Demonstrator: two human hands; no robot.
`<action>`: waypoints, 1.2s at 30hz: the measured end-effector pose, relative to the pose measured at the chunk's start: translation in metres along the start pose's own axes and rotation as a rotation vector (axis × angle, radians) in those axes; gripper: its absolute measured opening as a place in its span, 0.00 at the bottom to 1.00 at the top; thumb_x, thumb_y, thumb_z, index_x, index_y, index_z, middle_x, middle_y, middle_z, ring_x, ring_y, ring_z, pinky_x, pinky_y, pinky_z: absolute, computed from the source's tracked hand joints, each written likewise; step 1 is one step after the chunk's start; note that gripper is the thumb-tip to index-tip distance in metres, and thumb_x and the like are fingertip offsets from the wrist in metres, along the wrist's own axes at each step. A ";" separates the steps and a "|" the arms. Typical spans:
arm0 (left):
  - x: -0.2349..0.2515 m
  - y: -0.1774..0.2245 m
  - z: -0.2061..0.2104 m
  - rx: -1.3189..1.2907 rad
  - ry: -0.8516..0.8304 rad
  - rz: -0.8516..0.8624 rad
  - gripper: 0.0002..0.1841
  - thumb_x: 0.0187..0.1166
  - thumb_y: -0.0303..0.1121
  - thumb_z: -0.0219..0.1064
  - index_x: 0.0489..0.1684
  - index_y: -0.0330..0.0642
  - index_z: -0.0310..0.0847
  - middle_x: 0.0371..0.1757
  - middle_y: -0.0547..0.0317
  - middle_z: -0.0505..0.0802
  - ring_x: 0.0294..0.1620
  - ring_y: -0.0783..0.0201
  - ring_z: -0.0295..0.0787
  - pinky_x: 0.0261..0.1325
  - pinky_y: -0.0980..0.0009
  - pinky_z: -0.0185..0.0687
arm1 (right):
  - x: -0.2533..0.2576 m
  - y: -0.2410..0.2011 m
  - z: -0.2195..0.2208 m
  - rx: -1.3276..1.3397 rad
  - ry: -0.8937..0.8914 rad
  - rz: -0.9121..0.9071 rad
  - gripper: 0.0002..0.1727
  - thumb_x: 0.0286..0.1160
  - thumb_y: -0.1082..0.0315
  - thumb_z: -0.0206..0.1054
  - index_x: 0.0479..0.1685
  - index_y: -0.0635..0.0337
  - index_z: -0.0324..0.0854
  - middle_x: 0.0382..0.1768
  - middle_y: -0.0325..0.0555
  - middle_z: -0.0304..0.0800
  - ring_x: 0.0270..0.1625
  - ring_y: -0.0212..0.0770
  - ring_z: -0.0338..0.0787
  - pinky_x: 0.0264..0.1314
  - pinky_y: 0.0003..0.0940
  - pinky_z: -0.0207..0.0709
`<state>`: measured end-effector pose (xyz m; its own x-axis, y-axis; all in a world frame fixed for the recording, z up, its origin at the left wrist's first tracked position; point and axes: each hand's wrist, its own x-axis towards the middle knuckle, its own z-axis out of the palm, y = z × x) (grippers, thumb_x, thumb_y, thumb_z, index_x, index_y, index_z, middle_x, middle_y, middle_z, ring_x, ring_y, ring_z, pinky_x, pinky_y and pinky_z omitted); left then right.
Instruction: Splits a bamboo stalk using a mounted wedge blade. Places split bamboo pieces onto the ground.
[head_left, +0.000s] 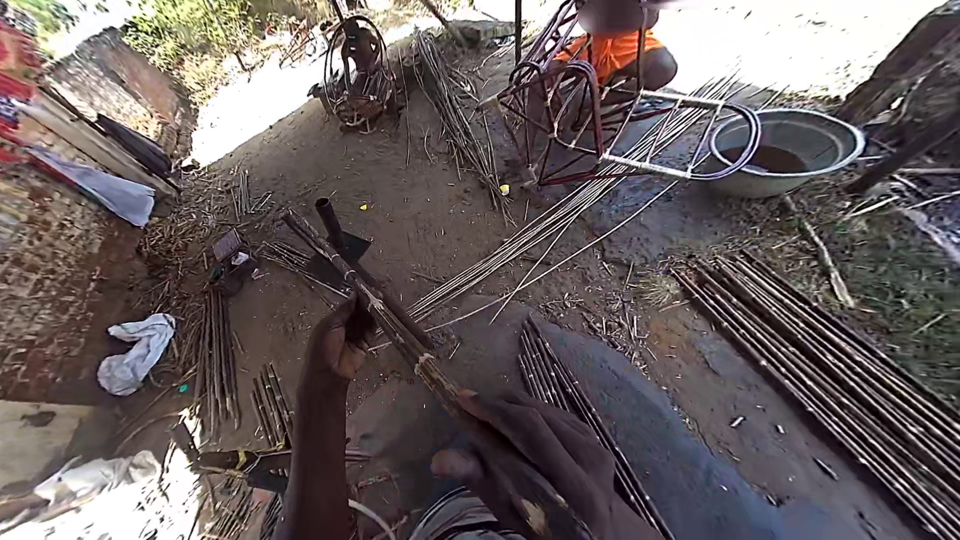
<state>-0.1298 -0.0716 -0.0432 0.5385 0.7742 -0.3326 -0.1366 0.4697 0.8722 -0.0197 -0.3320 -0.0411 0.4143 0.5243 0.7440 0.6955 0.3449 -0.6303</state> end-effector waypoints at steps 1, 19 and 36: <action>-0.001 0.001 0.001 -0.009 -0.026 -0.007 0.18 0.94 0.42 0.48 0.59 0.42 0.82 0.47 0.58 0.93 0.37 0.72 0.93 0.40 0.78 0.90 | 0.006 0.003 0.004 -0.007 -0.025 0.018 0.23 0.77 0.47 0.74 0.58 0.56 0.85 0.34 0.39 0.90 0.34 0.29 0.89 0.35 0.22 0.84; -0.004 0.019 0.035 0.000 -0.223 -0.044 0.23 0.90 0.55 0.53 0.61 0.46 0.79 0.39 0.61 0.88 0.23 0.77 0.83 0.24 0.85 0.81 | 0.076 0.018 -0.004 -0.026 0.033 0.075 0.18 0.77 0.48 0.74 0.37 0.52 0.80 0.21 0.30 0.82 0.21 0.22 0.80 0.18 0.18 0.71; 0.135 0.068 0.199 -0.259 -0.071 0.031 0.10 0.87 0.35 0.63 0.51 0.36 0.77 0.31 0.54 0.86 0.20 0.69 0.85 0.24 0.79 0.86 | 0.302 0.196 0.002 0.400 -0.263 0.719 0.06 0.81 0.65 0.67 0.35 0.51 0.86 0.21 0.30 0.82 0.16 0.23 0.77 0.17 0.14 0.73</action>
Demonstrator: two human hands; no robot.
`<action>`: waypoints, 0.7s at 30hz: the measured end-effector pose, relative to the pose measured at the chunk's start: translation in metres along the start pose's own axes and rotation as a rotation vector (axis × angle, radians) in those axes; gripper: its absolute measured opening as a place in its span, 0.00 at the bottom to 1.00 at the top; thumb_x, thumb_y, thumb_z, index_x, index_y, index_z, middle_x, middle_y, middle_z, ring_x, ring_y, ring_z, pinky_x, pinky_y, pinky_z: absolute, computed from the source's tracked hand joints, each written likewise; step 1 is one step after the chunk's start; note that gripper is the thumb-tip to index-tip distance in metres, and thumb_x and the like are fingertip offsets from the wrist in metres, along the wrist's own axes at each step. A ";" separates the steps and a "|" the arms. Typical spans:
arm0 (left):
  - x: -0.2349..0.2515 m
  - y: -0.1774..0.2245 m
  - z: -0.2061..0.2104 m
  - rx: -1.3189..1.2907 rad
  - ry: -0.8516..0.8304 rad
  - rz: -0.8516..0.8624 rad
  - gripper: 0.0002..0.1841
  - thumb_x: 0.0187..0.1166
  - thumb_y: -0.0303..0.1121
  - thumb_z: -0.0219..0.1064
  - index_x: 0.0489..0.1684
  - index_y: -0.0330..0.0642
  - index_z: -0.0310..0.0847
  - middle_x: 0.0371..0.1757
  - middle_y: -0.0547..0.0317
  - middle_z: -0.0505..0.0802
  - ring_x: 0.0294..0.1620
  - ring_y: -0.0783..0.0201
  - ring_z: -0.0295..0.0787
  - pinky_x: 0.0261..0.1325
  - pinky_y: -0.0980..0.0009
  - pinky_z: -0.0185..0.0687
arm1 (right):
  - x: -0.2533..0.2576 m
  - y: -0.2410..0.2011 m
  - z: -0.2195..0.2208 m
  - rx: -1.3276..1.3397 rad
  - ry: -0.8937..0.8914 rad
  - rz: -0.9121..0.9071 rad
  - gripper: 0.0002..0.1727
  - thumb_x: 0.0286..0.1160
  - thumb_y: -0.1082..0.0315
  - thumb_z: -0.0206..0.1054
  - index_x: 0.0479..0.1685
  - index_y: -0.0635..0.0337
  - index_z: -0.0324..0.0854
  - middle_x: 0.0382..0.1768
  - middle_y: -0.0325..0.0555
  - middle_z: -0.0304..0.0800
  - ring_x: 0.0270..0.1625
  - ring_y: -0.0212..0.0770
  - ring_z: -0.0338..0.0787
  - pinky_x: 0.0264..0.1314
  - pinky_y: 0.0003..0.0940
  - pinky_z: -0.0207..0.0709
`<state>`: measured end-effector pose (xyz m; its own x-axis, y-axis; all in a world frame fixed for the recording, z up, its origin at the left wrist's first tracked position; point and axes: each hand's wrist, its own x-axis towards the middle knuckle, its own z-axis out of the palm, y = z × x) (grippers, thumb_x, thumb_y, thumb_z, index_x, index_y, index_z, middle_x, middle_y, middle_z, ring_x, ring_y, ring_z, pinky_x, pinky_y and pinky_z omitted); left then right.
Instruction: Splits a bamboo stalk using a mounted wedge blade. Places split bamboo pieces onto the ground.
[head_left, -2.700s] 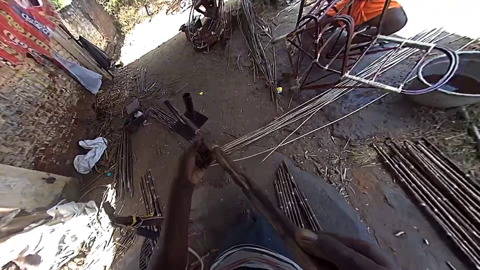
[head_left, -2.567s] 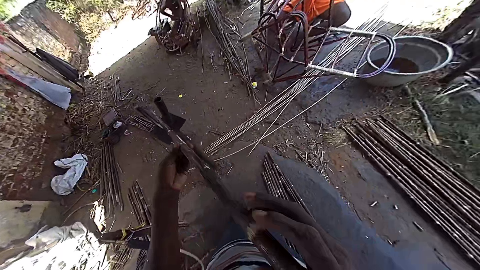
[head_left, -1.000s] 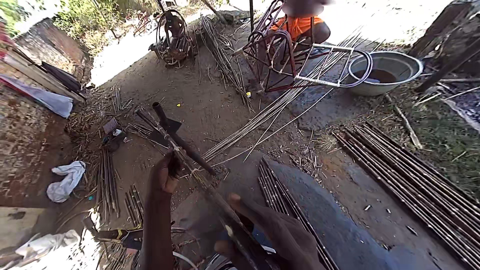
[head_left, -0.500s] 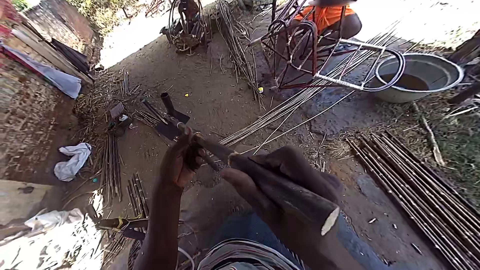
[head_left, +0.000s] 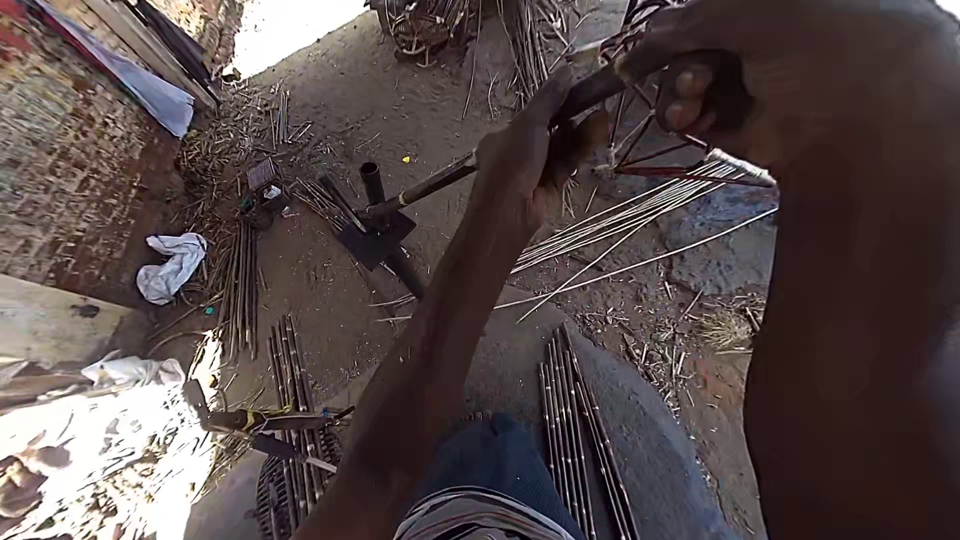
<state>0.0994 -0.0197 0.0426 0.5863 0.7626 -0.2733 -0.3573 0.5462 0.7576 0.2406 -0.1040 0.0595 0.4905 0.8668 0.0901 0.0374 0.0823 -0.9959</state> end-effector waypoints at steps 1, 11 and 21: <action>-0.002 0.003 0.001 -0.007 -0.005 0.001 0.10 0.87 0.35 0.62 0.52 0.36 0.76 0.33 0.54 0.86 0.21 0.69 0.85 0.25 0.79 0.87 | -0.001 -0.002 0.001 0.005 -0.007 -0.030 0.07 0.81 0.65 0.67 0.34 0.51 0.85 0.20 0.31 0.83 0.16 0.24 0.78 0.16 0.16 0.75; -0.148 0.004 -0.158 0.196 -0.070 -0.026 0.17 0.93 0.40 0.52 0.60 0.37 0.82 0.50 0.52 0.92 0.43 0.67 0.94 0.48 0.74 0.92 | -0.232 0.058 0.130 -0.407 0.123 -0.559 0.27 0.78 0.51 0.72 0.68 0.61 0.81 0.40 0.40 0.89 0.37 0.32 0.88 0.35 0.28 0.85; -0.154 0.000 -0.164 0.177 -0.040 0.045 0.21 0.94 0.36 0.42 0.66 0.35 0.79 0.61 0.48 0.92 0.54 0.66 0.95 0.53 0.77 0.90 | -0.230 0.054 0.147 -0.637 0.169 -0.590 0.18 0.81 0.58 0.67 0.56 0.64 0.85 0.30 0.41 0.86 0.30 0.38 0.87 0.30 0.31 0.82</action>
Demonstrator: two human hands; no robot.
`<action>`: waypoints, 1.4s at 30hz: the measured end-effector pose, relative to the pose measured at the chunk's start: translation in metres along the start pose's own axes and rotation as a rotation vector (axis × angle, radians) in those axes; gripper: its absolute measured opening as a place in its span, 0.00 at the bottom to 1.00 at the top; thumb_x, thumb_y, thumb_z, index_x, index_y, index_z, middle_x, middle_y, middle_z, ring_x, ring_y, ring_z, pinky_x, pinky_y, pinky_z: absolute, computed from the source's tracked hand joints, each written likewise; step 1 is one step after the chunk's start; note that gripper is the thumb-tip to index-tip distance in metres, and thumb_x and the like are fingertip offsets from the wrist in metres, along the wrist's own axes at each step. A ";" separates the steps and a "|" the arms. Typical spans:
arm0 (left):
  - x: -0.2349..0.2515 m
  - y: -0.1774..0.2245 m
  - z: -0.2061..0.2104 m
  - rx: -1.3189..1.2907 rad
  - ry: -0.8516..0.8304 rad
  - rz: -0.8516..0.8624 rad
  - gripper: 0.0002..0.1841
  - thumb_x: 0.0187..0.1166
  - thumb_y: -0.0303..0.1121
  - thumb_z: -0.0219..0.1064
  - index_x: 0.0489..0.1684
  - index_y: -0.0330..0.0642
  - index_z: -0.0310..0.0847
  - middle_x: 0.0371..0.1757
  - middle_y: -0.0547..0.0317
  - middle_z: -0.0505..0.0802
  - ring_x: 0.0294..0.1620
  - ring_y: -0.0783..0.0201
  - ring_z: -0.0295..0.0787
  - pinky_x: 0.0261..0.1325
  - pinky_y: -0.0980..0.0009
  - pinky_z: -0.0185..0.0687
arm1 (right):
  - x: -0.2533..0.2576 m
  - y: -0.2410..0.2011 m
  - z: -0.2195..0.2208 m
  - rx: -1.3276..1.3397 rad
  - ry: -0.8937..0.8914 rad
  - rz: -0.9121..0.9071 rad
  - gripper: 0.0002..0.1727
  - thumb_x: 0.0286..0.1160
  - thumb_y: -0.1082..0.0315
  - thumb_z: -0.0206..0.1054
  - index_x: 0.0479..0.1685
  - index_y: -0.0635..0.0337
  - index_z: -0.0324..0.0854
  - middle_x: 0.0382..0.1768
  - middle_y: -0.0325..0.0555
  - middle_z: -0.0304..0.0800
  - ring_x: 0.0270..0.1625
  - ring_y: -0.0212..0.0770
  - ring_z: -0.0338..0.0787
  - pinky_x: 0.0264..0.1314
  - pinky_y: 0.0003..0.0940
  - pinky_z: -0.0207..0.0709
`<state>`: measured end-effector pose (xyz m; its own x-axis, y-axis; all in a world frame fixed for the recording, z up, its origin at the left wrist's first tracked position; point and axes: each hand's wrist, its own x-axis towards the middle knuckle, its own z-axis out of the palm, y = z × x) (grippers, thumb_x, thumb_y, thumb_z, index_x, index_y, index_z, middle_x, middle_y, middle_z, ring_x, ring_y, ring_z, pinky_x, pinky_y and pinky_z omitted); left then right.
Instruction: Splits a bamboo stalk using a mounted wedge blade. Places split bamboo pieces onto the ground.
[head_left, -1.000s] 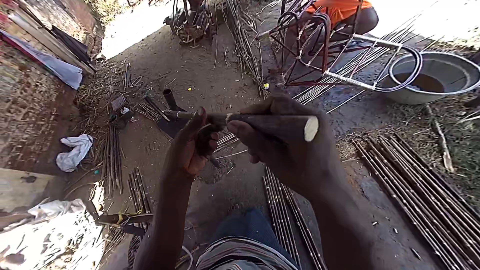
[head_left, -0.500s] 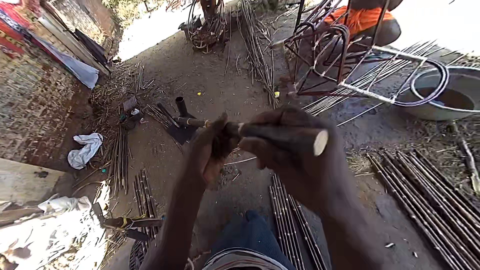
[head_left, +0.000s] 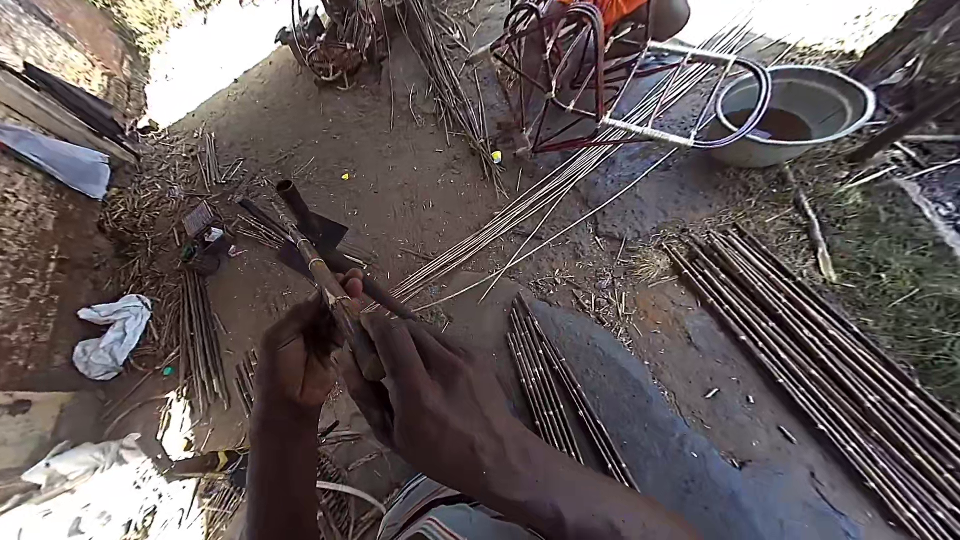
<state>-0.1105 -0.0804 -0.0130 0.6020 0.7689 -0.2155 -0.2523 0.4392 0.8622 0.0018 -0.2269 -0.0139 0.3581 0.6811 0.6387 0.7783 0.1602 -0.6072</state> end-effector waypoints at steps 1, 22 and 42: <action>-0.002 0.000 0.001 0.009 -0.015 -0.015 0.22 0.95 0.39 0.41 0.65 0.37 0.79 0.61 0.49 0.92 0.53 0.66 0.94 0.52 0.75 0.91 | 0.002 0.000 0.002 0.001 -0.032 0.019 0.17 0.83 0.58 0.66 0.57 0.64 0.84 0.30 0.41 0.86 0.30 0.38 0.87 0.30 0.31 0.82; 0.065 0.006 0.066 0.042 -0.081 -0.060 0.17 0.92 0.45 0.53 0.43 0.43 0.82 0.32 0.60 0.89 0.30 0.71 0.87 0.36 0.73 0.88 | 0.089 0.046 -0.003 0.008 -0.246 0.269 0.14 0.82 0.63 0.66 0.60 0.59 0.79 0.36 0.46 0.90 0.36 0.45 0.92 0.38 0.46 0.87; 0.045 0.015 0.014 -0.088 -0.043 -0.078 0.24 0.94 0.47 0.41 0.46 0.38 0.77 0.46 0.45 0.93 0.47 0.56 0.94 0.52 0.61 0.92 | 0.060 0.023 0.070 -0.418 -0.038 0.073 0.24 0.92 0.52 0.51 0.29 0.59 0.77 0.14 0.44 0.73 0.14 0.48 0.79 0.13 0.40 0.65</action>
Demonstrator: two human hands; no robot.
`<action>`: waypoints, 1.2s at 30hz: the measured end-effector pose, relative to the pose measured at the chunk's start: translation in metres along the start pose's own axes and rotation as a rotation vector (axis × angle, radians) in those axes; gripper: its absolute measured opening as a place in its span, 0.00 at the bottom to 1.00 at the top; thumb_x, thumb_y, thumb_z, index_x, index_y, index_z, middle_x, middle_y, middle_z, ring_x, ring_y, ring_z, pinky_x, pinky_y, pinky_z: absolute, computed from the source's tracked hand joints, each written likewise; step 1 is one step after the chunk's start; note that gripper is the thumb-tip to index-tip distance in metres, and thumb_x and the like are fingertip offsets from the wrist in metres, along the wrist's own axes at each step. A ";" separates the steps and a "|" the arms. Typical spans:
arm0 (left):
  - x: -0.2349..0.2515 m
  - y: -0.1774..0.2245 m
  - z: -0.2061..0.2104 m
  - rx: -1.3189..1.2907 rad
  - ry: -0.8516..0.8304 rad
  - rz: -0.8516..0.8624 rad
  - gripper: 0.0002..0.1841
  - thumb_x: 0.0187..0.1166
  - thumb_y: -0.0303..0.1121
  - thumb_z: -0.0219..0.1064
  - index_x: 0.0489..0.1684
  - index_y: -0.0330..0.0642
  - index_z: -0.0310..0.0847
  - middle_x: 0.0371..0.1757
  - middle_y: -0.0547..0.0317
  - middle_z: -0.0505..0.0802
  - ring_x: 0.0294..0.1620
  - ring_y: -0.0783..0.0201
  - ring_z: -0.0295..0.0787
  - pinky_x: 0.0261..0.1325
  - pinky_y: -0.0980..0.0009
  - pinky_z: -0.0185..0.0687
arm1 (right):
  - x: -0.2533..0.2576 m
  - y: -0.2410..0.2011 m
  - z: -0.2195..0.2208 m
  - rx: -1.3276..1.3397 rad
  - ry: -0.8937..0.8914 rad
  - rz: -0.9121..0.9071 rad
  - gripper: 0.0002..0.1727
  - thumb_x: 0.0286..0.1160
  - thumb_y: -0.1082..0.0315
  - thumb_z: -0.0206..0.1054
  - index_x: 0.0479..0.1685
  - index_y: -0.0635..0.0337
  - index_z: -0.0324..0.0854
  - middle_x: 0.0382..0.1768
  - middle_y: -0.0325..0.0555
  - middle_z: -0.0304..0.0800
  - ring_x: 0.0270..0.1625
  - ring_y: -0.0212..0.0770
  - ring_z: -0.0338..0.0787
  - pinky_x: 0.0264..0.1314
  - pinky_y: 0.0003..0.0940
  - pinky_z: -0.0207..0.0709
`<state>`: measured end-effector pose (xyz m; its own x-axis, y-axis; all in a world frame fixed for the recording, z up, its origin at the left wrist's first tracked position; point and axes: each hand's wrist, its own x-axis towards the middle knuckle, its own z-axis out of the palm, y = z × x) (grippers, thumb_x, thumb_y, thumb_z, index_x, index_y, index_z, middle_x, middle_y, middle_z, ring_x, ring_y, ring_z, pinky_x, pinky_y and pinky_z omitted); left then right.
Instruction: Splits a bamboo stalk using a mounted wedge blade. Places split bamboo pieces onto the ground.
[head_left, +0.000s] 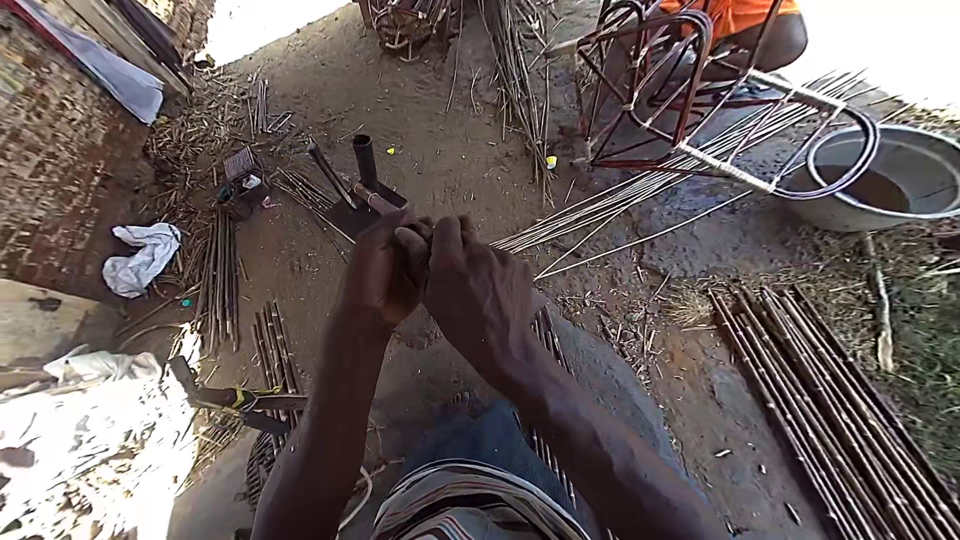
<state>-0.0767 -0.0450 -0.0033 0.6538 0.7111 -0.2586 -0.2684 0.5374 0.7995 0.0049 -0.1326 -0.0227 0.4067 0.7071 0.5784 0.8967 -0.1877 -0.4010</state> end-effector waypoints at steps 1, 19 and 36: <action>0.008 0.001 0.009 -0.019 -0.023 0.001 0.24 0.94 0.47 0.41 0.46 0.36 0.76 0.47 0.42 0.93 0.49 0.53 0.95 0.53 0.60 0.92 | 0.006 0.004 -0.002 -0.034 0.024 0.024 0.24 0.91 0.54 0.51 0.28 0.59 0.78 0.13 0.44 0.73 0.14 0.48 0.80 0.12 0.41 0.64; 0.019 -0.011 -0.026 0.138 0.123 -0.084 0.15 0.90 0.41 0.57 0.44 0.38 0.82 0.33 0.57 0.89 0.32 0.68 0.88 0.41 0.72 0.88 | -0.009 0.025 0.030 0.205 -0.089 -0.046 0.20 0.91 0.55 0.56 0.49 0.66 0.81 0.34 0.56 0.85 0.32 0.56 0.89 0.29 0.48 0.83; 0.058 0.004 -0.047 0.020 0.176 -0.002 0.22 0.95 0.47 0.42 0.59 0.38 0.75 0.51 0.45 0.93 0.52 0.54 0.95 0.54 0.59 0.92 | 0.032 0.008 0.063 0.068 -0.253 0.067 0.19 0.87 0.59 0.52 0.35 0.61 0.81 0.18 0.47 0.81 0.20 0.50 0.87 0.17 0.44 0.73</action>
<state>-0.0730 0.0199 -0.0403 0.5200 0.7793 -0.3496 -0.2521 0.5311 0.8089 0.0138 -0.0681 -0.0518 0.4005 0.8442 0.3563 0.8518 -0.1997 -0.4842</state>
